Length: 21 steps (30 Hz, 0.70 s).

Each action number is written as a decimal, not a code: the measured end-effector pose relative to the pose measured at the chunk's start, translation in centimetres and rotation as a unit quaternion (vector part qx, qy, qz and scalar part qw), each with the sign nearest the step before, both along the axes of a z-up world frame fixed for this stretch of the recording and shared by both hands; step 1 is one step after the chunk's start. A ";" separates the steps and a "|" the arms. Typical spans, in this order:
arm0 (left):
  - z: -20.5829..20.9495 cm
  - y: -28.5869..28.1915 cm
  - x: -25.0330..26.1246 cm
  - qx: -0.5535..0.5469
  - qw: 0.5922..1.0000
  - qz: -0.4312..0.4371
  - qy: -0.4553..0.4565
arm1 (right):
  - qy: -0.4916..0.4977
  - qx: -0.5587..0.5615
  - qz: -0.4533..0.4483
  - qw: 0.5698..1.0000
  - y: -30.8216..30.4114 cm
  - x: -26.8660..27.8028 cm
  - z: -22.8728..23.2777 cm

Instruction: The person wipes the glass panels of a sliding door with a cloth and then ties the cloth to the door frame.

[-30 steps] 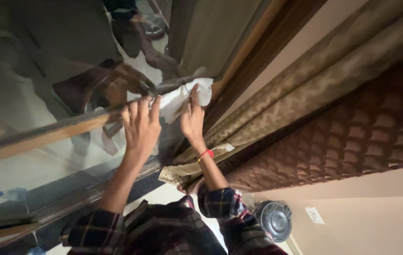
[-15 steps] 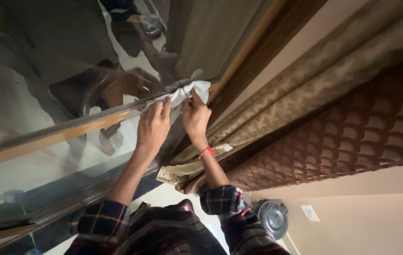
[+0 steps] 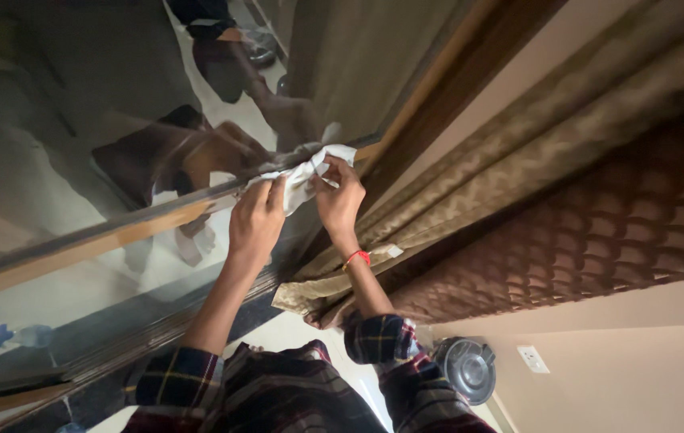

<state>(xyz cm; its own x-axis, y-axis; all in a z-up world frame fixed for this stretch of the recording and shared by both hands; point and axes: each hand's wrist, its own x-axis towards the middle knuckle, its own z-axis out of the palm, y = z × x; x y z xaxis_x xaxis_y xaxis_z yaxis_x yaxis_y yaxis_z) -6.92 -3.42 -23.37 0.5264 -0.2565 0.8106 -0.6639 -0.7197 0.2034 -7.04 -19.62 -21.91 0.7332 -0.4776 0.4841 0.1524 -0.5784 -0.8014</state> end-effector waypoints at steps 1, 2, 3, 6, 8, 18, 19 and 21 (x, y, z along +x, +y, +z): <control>0.1 0.3 0.0 -0.005 1.000 -0.003 -0.001 | 0.001 0.009 0.006 1.000 0.2 0.0 0.0; 0.1 0.6 -0.1 -0.009 1.000 -0.007 -0.003 | 0.001 0.017 0.012 1.000 0.4 -0.1 0.0; 0.3 0.8 -0.1 -0.017 1.000 -0.006 0.002 | 0.001 0.026 0.018 0.999 0.7 0.0 0.0; 0.6 1.4 -0.4 -0.042 0.999 -0.001 0.011 | -0.019 0.024 0.034 0.999 1.4 -0.3 -0.3; 0.6 1.8 -0.6 -0.060 0.998 0.005 0.014 | -0.020 0.027 0.030 0.999 2.0 -0.3 -0.5; 0.2 4.0 -1.0 -0.071 0.997 0.002 0.034 | -0.020 0.026 0.028 0.999 4.2 -0.7 -0.4; 0.2 4.1 -1.0 -0.084 0.996 -0.005 0.038 | -0.020 0.034 0.030 0.999 4.4 -0.8 -0.4; 0.2 4.4 -1.1 -0.098 0.994 -0.008 0.041 | -0.018 0.051 0.034 0.998 4.7 -0.9 -0.4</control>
